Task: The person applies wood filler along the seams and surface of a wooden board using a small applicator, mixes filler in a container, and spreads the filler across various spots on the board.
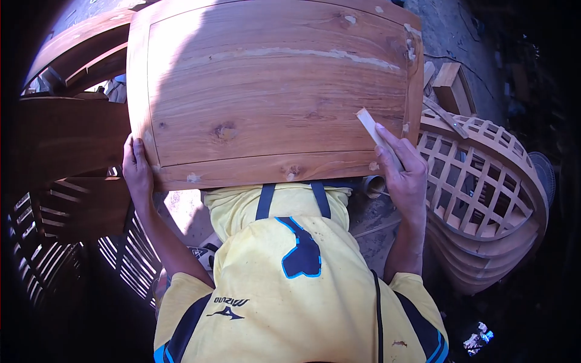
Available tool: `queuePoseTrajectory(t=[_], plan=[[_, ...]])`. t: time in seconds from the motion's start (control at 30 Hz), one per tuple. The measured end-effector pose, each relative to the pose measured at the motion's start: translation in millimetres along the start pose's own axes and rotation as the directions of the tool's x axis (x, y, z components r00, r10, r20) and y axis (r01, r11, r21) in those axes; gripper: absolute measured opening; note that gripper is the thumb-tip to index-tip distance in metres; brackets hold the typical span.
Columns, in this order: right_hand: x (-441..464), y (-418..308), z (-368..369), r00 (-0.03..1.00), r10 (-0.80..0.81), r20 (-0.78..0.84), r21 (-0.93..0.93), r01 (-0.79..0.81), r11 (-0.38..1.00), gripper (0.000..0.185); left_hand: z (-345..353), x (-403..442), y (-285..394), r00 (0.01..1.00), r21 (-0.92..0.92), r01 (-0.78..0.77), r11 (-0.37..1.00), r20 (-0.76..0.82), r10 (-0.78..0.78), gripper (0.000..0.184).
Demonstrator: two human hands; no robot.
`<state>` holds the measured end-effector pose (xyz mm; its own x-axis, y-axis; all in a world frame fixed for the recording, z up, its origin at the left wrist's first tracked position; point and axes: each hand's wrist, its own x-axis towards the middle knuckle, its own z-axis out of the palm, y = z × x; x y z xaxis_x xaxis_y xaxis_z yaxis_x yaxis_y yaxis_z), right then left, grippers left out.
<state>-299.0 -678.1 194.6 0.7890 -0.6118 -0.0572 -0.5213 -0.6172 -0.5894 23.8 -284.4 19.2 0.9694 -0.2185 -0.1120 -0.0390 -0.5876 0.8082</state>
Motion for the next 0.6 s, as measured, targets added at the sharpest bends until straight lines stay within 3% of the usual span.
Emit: queuePoseTrajectory(t=[0.07, 0.13, 0.17, 0.23, 0.3, 0.4, 0.57, 0.6], plan=[[-3, 7, -9, 0.999, 0.03, -0.041, -0.008, -0.03, 1.0, 0.04, 6, -2, 36, 0.987, 0.237, -0.063, 0.969, -0.13, 0.096, 0.055], [-6, 17, -12, 0.995, 0.06, -0.084, -0.015, -0.062, 0.998, 0.04, 24, -2, 66, 0.934, 0.324, -0.294, 0.899, -0.102, 0.342, 0.055], [-8, 29, -10, 0.99, 0.005, -0.144, -0.015, -0.008, 1.0, 0.038, 35, -4, 83, 0.928, 0.309, -0.319, 0.896, -0.088, 0.361, 0.055], [-15, 33, -18, 0.973, -0.04, -0.229, -0.033, 0.033, 0.999, 0.037, 62, -15, 122, 0.852, 0.251, -0.521, 0.816, 0.097, 0.514, 0.055], [-20, 24, -24, 0.916, 0.382, -0.126, 0.325, -0.326, 0.888, 0.036, 94, -31, 146, 0.753, 0.15, -0.64, 0.754, 0.322, 0.574, 0.063], [-29, 32, -22, 0.879, 0.465, -0.106, 0.464, -0.369, 0.805, 0.038, 149, -62, 170, 0.568, 0.159, -0.778, 0.608, 0.593, 0.571, 0.083], [-41, 40, -21, 0.856, 0.494, -0.151, 0.468, -0.378, 0.799, 0.04, 208, -100, 213, 0.387, 0.069, -0.876, 0.477, 0.689, 0.612, 0.09], [-41, 40, -22, 0.859, 0.487, -0.159, 0.464, -0.37, 0.805, 0.04, 216, -103, 222, 0.314, 0.001, -0.896, 0.444, 0.709, 0.631, 0.088]])
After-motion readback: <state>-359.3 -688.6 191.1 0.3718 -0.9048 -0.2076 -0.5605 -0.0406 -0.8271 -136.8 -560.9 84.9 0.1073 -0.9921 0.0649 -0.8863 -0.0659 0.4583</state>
